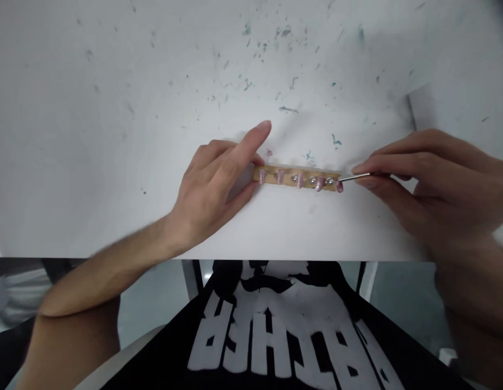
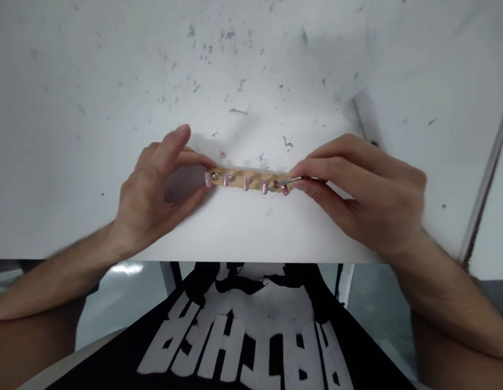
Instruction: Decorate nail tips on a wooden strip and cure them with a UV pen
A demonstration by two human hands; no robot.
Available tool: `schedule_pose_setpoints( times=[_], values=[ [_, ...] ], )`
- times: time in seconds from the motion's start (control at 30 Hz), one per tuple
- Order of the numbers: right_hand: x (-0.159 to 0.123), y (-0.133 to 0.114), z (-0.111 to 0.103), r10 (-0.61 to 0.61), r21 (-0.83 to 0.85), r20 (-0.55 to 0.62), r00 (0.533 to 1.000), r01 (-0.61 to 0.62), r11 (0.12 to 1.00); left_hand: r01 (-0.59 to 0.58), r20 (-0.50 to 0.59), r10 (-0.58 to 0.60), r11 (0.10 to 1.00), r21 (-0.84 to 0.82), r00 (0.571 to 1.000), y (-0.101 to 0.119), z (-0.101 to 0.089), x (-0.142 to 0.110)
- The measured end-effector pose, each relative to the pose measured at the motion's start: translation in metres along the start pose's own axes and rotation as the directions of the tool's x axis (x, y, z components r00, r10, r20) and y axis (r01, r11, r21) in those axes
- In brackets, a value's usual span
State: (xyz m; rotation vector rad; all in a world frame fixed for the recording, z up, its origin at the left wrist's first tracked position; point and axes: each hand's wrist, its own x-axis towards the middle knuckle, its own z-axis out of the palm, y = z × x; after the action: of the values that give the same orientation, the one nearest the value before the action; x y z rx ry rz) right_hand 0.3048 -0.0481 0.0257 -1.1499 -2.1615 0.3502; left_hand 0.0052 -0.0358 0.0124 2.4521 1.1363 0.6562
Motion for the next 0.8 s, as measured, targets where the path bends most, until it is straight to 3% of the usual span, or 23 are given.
schedule_pose_setpoints(
  times=[0.27, 0.63, 0.8],
  values=[
    [-0.001, 0.0015, -0.0005, -0.016, 0.009, 0.012, 1.0, 0.016, 1.0, 0.045, 0.028, -0.045, 0.999, -0.012, 0.999, 0.0003, -0.001, -0.0019],
    [-0.0012, 0.0012, -0.0006, -0.016, 0.015, 0.004, 1.0, 0.016, 1.0, 0.012, -0.003, -0.012, 1.0, -0.026, 1.0, -0.0002, 0.0003, -0.002],
    [-0.0017, 0.0008, -0.0023, 0.0, 0.027, 0.054, 0.999, -0.002, 1.0, 0.0, -0.004, 0.0, 1.0, -0.017, 1.0, -0.0007, 0.0006, -0.0011]
  ],
)
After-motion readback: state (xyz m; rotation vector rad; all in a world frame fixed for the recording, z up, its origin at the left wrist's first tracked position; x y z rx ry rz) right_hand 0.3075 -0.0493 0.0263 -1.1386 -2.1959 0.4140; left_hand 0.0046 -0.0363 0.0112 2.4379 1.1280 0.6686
